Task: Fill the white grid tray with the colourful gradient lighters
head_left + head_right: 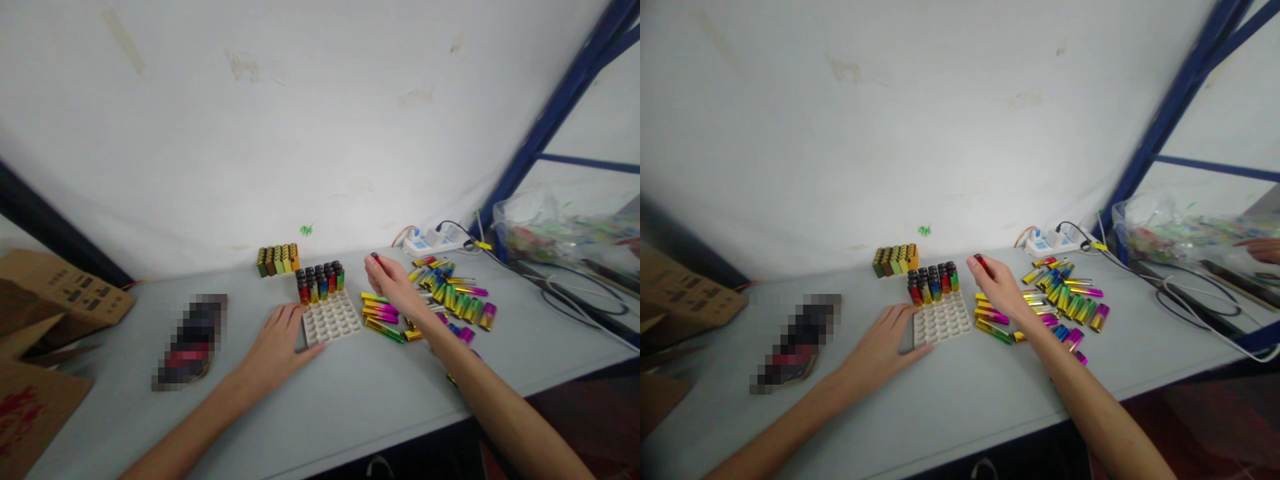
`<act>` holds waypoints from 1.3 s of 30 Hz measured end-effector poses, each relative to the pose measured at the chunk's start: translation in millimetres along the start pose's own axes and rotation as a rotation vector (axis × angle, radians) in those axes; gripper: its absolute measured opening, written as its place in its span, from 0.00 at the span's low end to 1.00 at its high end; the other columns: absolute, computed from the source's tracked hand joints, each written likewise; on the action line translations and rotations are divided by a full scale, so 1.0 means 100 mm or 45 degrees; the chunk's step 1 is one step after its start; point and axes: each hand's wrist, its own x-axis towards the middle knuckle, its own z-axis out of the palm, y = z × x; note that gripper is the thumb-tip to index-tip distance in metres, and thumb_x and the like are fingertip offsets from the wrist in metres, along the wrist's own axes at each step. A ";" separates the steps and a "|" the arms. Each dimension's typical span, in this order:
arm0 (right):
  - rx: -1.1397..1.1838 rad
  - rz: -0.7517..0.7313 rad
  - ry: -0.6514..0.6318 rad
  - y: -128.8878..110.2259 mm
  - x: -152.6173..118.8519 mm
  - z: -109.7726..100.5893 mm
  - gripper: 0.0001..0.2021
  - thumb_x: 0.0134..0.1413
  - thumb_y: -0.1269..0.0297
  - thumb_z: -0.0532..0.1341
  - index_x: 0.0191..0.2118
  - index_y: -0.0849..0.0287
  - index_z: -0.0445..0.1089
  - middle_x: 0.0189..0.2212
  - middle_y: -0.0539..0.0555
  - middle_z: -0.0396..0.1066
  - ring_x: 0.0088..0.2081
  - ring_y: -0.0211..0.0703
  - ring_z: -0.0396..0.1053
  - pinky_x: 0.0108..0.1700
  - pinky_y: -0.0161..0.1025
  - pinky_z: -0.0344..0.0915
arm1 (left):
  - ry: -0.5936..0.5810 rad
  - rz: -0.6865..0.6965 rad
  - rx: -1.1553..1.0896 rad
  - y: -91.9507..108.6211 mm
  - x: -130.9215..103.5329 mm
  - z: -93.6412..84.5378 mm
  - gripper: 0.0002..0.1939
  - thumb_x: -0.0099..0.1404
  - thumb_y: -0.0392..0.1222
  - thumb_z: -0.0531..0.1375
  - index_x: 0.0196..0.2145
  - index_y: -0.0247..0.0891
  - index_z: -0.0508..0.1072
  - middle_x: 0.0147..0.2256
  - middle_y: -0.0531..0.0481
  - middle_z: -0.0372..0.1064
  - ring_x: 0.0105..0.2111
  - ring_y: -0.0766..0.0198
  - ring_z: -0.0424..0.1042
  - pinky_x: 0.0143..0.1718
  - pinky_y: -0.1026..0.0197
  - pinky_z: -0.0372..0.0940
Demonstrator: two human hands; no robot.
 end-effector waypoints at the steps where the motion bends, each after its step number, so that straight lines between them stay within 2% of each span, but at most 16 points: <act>1: -0.075 -0.003 0.061 -0.04 -0.01 0.01 0.28 0.64 0.38 0.55 0.23 0.55 0.54 0.19 0.45 0.50 0.23 0.34 0.50 0.25 0.35 0.49 | 0.000 -0.003 0.001 0.00 0.00 0.00 0.31 0.66 0.59 0.64 0.58 0.36 0.67 0.55 0.38 0.68 0.57 0.44 0.66 0.61 0.42 0.62; 5: -0.263 0.020 0.222 -0.14 -0.05 0.11 0.25 0.60 0.46 0.57 0.20 0.55 0.50 0.18 0.45 0.45 0.23 0.34 0.46 0.25 0.36 0.43 | 0.013 0.004 -0.002 0.03 0.00 -0.02 0.30 0.66 0.59 0.64 0.57 0.37 0.68 0.54 0.39 0.69 0.56 0.45 0.67 0.61 0.43 0.63; 8: -0.328 0.078 0.185 -0.09 -0.06 0.21 0.21 0.57 0.51 0.55 0.20 0.54 0.49 0.18 0.46 0.45 0.23 0.34 0.46 0.25 0.36 0.41 | 0.005 0.002 -0.006 0.04 0.00 -0.03 0.30 0.66 0.59 0.64 0.57 0.37 0.68 0.53 0.39 0.69 0.55 0.45 0.67 0.60 0.43 0.64; 12: -0.361 0.158 0.095 0.02 -0.06 0.28 0.20 0.56 0.51 0.54 0.19 0.55 0.51 0.18 0.46 0.46 0.23 0.34 0.47 0.25 0.36 0.42 | -0.016 -0.011 -0.002 0.04 0.01 -0.04 0.32 0.66 0.60 0.64 0.58 0.35 0.67 0.54 0.38 0.69 0.56 0.45 0.66 0.61 0.43 0.63; 22: -0.365 0.178 0.057 0.08 -0.08 0.31 0.20 0.58 0.52 0.55 0.20 0.55 0.54 0.18 0.45 0.48 0.23 0.35 0.48 0.26 0.36 0.43 | 0.029 0.019 -0.015 0.03 0.00 -0.02 0.31 0.67 0.60 0.63 0.58 0.38 0.68 0.54 0.39 0.69 0.56 0.45 0.67 0.60 0.43 0.63; 26: -0.351 0.078 0.082 0.05 -0.08 0.30 0.23 0.63 0.46 0.56 0.23 0.56 0.58 0.19 0.45 0.54 0.24 0.36 0.53 0.27 0.35 0.48 | 0.030 0.026 -0.001 0.03 -0.01 -0.01 0.31 0.67 0.60 0.64 0.58 0.37 0.68 0.54 0.39 0.69 0.56 0.45 0.67 0.59 0.43 0.64; 28: -0.327 0.030 0.062 0.04 -0.08 0.29 0.21 0.66 0.43 0.55 0.32 0.56 0.64 0.22 0.45 0.61 0.26 0.38 0.58 0.29 0.35 0.53 | 0.028 0.031 0.007 0.03 -0.01 -0.01 0.31 0.67 0.60 0.64 0.58 0.37 0.67 0.54 0.39 0.69 0.56 0.45 0.67 0.60 0.43 0.63; 31: -0.311 -0.047 -0.064 0.05 -0.09 0.28 0.17 0.71 0.47 0.51 0.44 0.55 0.65 0.28 0.48 0.69 0.29 0.40 0.65 0.34 0.36 0.60 | 0.029 0.038 0.011 0.03 -0.01 0.00 0.30 0.67 0.60 0.64 0.57 0.36 0.67 0.54 0.39 0.69 0.56 0.45 0.66 0.61 0.43 0.63; 35: -0.493 -0.312 -0.120 0.08 -0.07 0.27 0.16 0.72 0.50 0.52 0.41 0.56 0.69 0.38 0.56 0.72 0.41 0.47 0.70 0.45 0.41 0.64 | 0.022 0.032 0.003 0.03 -0.01 0.00 0.29 0.67 0.60 0.64 0.56 0.36 0.68 0.54 0.39 0.69 0.56 0.45 0.67 0.59 0.44 0.64; 37: -0.587 -0.380 -0.120 0.10 -0.05 0.27 0.17 0.71 0.49 0.54 0.39 0.56 0.71 0.37 0.56 0.72 0.40 0.47 0.69 0.45 0.41 0.64 | 0.012 0.026 0.005 0.05 0.00 -0.02 0.29 0.67 0.60 0.64 0.56 0.36 0.69 0.54 0.38 0.69 0.56 0.45 0.66 0.59 0.43 0.64; 39: -0.611 -0.338 -0.159 0.12 -0.03 0.27 0.17 0.72 0.49 0.54 0.37 0.55 0.70 0.32 0.54 0.73 0.34 0.45 0.69 0.39 0.39 0.63 | -0.002 0.022 0.013 0.06 0.00 -0.03 0.29 0.67 0.60 0.63 0.55 0.37 0.69 0.54 0.38 0.69 0.56 0.45 0.66 0.59 0.43 0.63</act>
